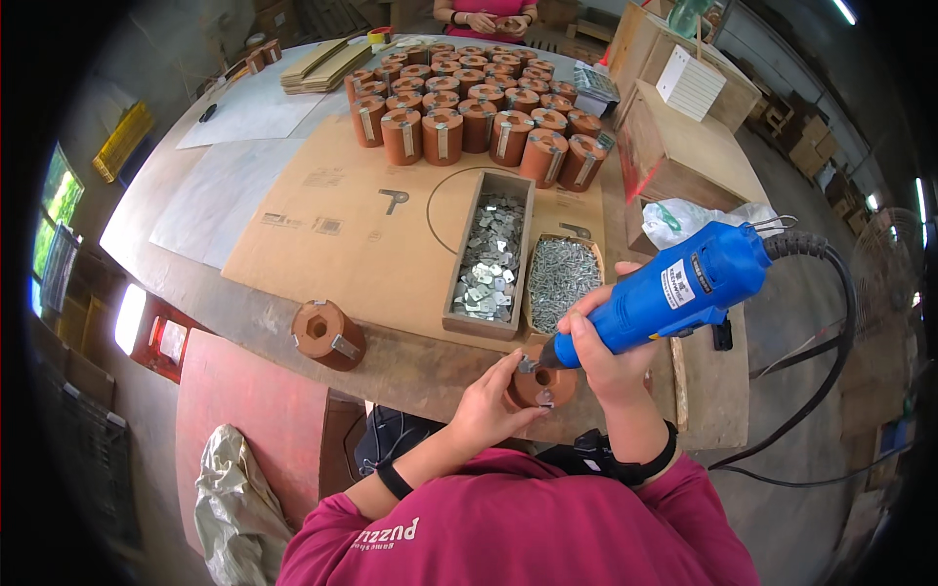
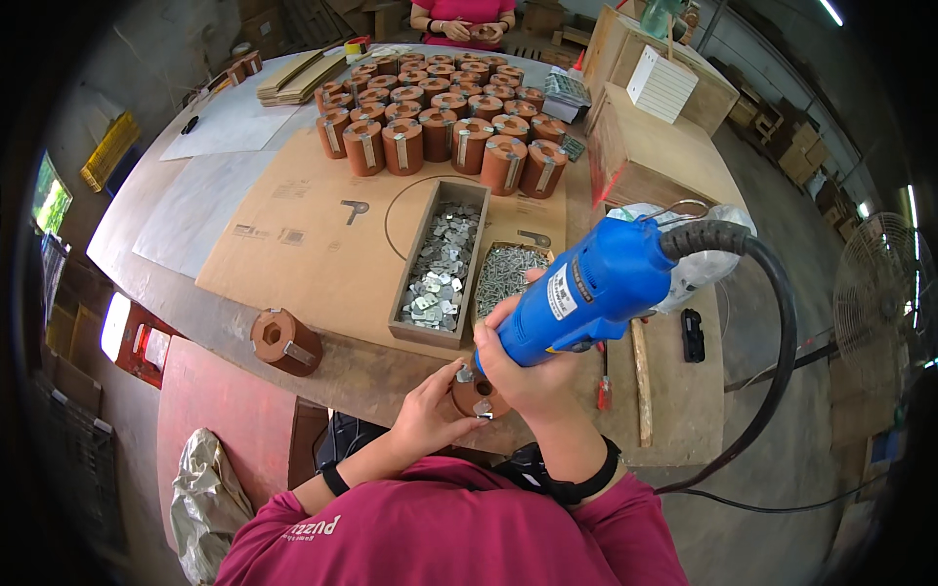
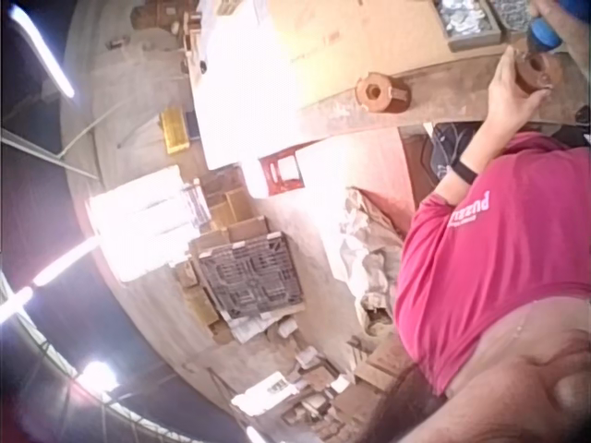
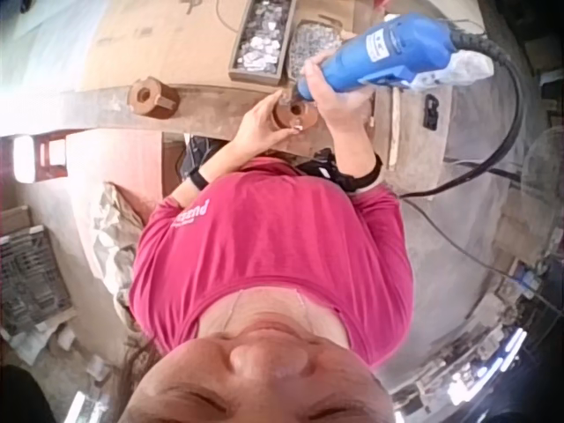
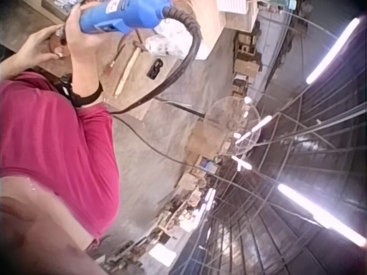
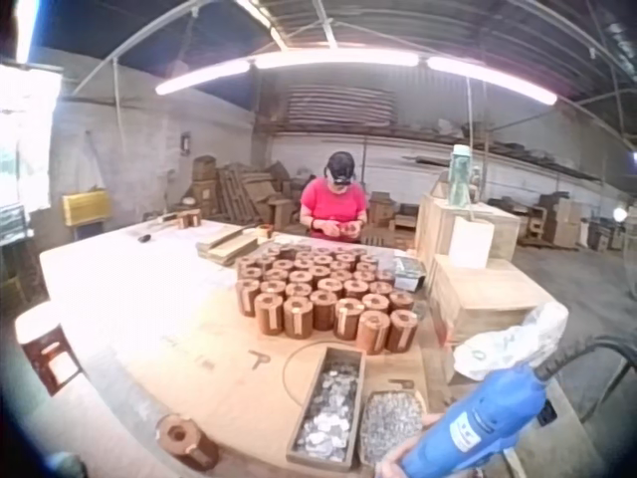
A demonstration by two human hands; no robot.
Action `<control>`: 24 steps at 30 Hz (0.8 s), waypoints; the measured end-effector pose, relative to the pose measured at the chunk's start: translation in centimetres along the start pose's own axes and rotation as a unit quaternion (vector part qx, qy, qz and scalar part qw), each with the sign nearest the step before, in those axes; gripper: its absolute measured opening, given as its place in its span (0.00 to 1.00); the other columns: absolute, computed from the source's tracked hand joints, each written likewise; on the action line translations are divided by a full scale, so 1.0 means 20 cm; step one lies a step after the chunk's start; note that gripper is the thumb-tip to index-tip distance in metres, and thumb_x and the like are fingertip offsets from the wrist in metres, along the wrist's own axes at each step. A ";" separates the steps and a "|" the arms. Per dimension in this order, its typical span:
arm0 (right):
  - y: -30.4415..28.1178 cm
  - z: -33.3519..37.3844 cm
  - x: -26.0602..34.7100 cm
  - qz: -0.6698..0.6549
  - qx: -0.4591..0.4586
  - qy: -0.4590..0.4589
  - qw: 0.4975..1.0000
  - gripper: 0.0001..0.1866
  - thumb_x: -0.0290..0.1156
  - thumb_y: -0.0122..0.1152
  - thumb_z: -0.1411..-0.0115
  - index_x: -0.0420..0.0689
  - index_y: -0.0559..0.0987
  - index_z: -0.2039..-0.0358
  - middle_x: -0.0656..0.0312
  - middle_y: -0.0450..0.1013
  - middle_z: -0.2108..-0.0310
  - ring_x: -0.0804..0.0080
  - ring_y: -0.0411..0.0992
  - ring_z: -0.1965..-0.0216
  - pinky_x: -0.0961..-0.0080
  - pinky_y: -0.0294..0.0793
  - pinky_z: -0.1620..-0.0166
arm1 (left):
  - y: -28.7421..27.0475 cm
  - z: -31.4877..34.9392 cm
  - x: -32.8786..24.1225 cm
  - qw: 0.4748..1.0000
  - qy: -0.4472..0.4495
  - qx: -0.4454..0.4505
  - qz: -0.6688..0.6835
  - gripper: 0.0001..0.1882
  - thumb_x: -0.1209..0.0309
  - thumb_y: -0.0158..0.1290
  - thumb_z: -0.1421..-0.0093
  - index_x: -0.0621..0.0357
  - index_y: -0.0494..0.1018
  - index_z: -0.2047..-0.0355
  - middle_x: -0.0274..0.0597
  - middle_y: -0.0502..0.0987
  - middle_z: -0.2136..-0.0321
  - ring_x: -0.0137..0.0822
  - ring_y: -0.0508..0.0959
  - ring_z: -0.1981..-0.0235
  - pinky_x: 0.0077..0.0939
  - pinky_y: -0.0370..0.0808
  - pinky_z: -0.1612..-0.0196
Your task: Assembling small metal and wooden industrial components using an electric screwdriver and a hammer.
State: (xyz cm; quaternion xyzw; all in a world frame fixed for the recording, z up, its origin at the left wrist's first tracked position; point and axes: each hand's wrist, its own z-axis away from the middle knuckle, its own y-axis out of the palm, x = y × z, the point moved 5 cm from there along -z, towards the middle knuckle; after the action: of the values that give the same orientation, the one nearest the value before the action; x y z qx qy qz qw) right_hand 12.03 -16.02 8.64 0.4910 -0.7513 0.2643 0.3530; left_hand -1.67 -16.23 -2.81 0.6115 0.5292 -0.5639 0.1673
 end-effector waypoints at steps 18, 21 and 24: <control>0.12 -0.04 0.09 -0.055 0.065 0.058 0.995 0.27 0.15 0.54 0.58 0.37 0.57 0.56 0.63 0.68 0.77 0.78 0.69 0.75 0.82 0.69 0.69 | 0.01 0.00 0.03 1.000 0.007 0.008 -0.012 0.42 0.64 0.65 0.64 0.69 0.57 0.50 0.56 0.68 0.58 0.48 0.72 0.58 0.32 0.72 0.58; 0.12 -0.05 0.10 -0.058 0.068 0.058 0.994 0.27 0.16 0.55 0.58 0.37 0.58 0.56 0.63 0.68 0.76 0.78 0.69 0.75 0.82 0.69 0.69 | 0.02 0.01 0.04 1.000 -0.011 0.020 -0.012 0.42 0.64 0.65 0.64 0.69 0.57 0.50 0.56 0.68 0.58 0.48 0.72 0.58 0.33 0.72 0.58; 0.10 -0.04 0.09 -0.056 0.058 0.060 0.995 0.27 0.17 0.55 0.57 0.38 0.57 0.55 0.63 0.68 0.76 0.77 0.69 0.75 0.81 0.69 0.69 | 0.02 0.00 0.02 1.000 -0.009 0.018 -0.010 0.42 0.64 0.64 0.63 0.68 0.57 0.50 0.55 0.68 0.58 0.48 0.72 0.58 0.33 0.71 0.57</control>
State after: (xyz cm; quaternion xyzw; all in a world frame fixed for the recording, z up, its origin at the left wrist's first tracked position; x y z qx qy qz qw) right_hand 9.92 -15.65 10.55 0.5352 -0.6834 0.3159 0.3830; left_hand -1.44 -16.20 -3.29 0.6040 0.5240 -0.5801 0.1553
